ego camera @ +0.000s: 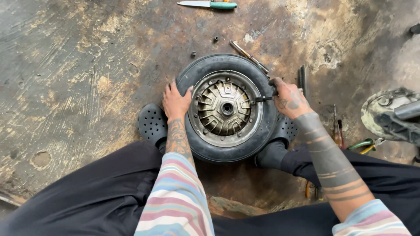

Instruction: Disassembling a motorcycle wheel by removing hub bolts and prying the tire off the rim

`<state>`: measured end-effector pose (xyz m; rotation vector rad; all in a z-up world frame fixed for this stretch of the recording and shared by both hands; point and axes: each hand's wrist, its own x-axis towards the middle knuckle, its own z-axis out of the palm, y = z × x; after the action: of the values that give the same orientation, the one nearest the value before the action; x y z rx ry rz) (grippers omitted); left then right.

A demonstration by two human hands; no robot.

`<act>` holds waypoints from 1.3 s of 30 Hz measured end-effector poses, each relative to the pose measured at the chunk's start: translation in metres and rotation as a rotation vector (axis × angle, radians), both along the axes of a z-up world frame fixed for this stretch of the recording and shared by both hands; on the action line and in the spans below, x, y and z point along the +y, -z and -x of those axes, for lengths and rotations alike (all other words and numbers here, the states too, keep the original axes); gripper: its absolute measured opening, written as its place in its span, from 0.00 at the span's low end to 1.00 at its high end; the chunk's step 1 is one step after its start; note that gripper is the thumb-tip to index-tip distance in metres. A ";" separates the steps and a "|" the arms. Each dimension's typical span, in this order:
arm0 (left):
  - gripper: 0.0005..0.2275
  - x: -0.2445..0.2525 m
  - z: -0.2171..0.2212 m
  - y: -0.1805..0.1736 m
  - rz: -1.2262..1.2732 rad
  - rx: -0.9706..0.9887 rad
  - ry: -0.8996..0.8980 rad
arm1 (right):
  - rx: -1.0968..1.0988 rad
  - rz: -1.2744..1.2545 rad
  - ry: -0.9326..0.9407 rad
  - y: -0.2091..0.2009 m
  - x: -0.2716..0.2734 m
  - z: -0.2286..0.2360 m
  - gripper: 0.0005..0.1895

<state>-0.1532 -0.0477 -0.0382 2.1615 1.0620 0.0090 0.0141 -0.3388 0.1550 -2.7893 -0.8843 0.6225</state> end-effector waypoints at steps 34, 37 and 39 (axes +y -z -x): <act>0.35 -0.002 -0.001 0.023 -0.205 -0.083 -0.040 | -0.139 0.155 -0.018 0.066 0.013 0.007 0.28; 0.35 -0.004 0.002 0.019 -0.182 -0.101 -0.035 | -0.137 0.011 0.160 0.053 0.015 0.016 0.28; 0.34 -0.002 0.001 0.015 -0.119 -0.109 -0.039 | -0.110 -0.186 0.329 0.045 0.011 0.016 0.29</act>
<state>-0.1541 -0.0493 -0.0531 2.2180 1.0649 0.2102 -0.0017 -0.3281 0.1102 -2.7292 -0.4539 0.3201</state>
